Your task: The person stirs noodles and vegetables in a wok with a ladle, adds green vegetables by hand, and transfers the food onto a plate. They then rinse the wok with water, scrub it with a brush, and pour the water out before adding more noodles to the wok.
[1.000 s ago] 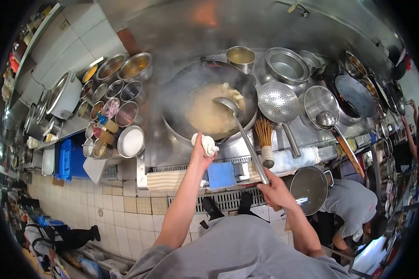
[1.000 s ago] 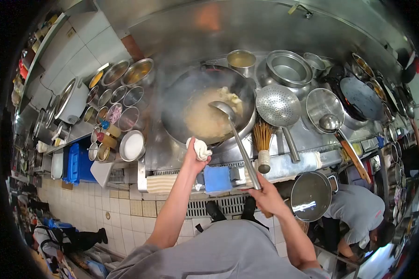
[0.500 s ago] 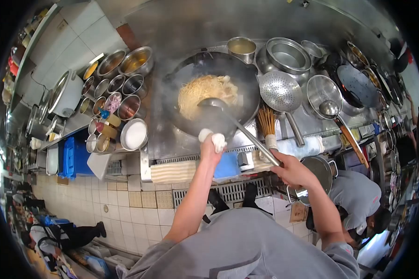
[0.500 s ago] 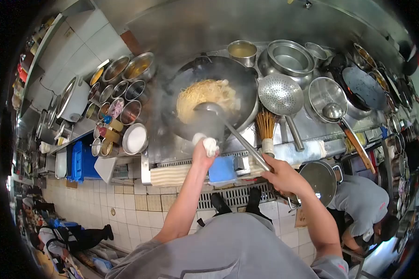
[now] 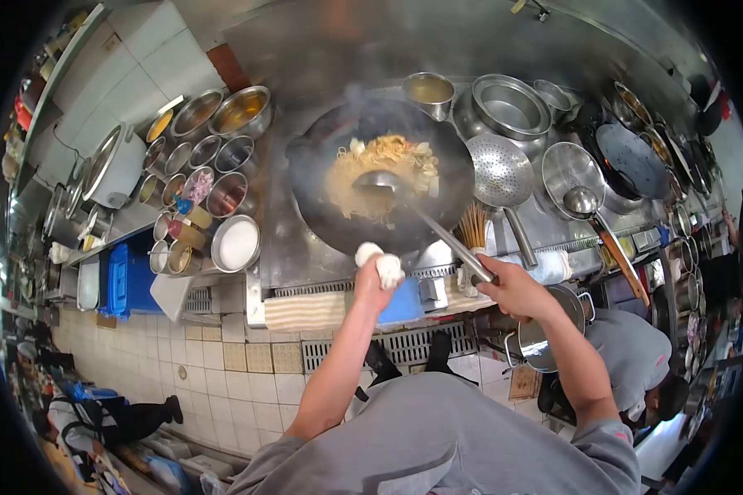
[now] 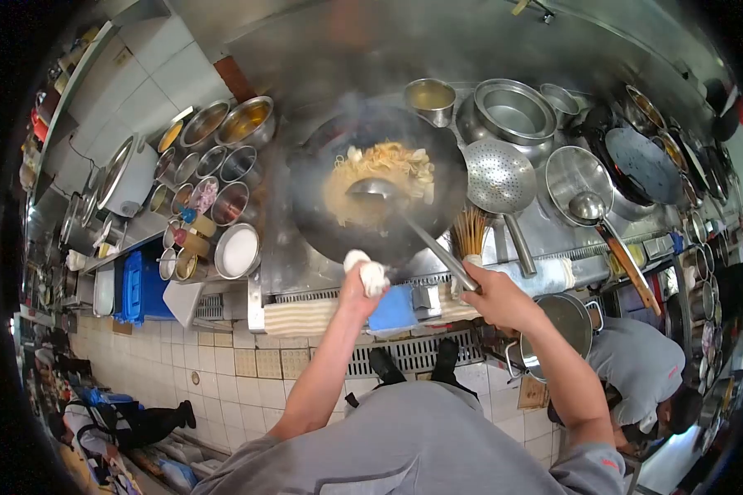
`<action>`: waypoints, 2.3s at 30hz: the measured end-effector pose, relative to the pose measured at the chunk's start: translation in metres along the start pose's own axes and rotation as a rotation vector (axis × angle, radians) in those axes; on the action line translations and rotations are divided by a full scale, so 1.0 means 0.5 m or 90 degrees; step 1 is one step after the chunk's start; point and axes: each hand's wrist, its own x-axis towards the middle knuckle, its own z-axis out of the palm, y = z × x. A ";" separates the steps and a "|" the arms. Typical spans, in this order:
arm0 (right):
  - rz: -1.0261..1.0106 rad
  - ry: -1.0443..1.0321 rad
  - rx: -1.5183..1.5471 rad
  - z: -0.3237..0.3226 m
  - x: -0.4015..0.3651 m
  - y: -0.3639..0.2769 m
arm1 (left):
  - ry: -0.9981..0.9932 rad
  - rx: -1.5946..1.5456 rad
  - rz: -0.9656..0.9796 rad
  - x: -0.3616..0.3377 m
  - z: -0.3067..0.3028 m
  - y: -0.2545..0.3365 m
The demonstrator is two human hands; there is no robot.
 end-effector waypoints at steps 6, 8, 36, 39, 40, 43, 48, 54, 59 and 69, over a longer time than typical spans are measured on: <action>-0.097 0.065 -0.059 0.012 -0.033 -0.004 | -0.005 0.001 -0.030 -0.061 -0.101 -0.088; 0.041 -0.063 0.094 -0.039 -0.084 -0.072 | -0.022 0.009 -0.057 -0.076 -0.085 -0.038; 0.070 0.124 0.309 0.060 0.047 0.046 | -0.017 0.034 0.003 0.162 -0.044 0.068; 0.023 0.189 0.353 0.123 0.122 0.046 | -0.022 0.029 0.007 0.157 -0.042 0.068; 0.051 0.206 0.362 0.150 0.150 0.028 | -0.022 0.037 0.009 0.156 -0.043 0.069; 0.019 0.085 0.508 0.161 0.182 -0.006 | -0.062 0.068 -0.006 0.135 -0.055 0.074; -0.001 0.094 0.512 0.046 0.162 -0.009 | -0.056 0.088 -0.016 0.016 -0.117 0.053; -0.052 0.062 0.395 0.042 0.367 -0.015 | -0.037 0.088 -0.001 -0.089 -0.164 -0.039; -0.035 -0.113 0.360 0.080 0.363 -0.031 | -0.052 0.150 -0.012 -0.118 -0.180 -0.086; -0.155 0.141 -0.590 -0.099 0.092 0.103 | -0.059 0.107 0.061 -0.179 -0.221 -0.050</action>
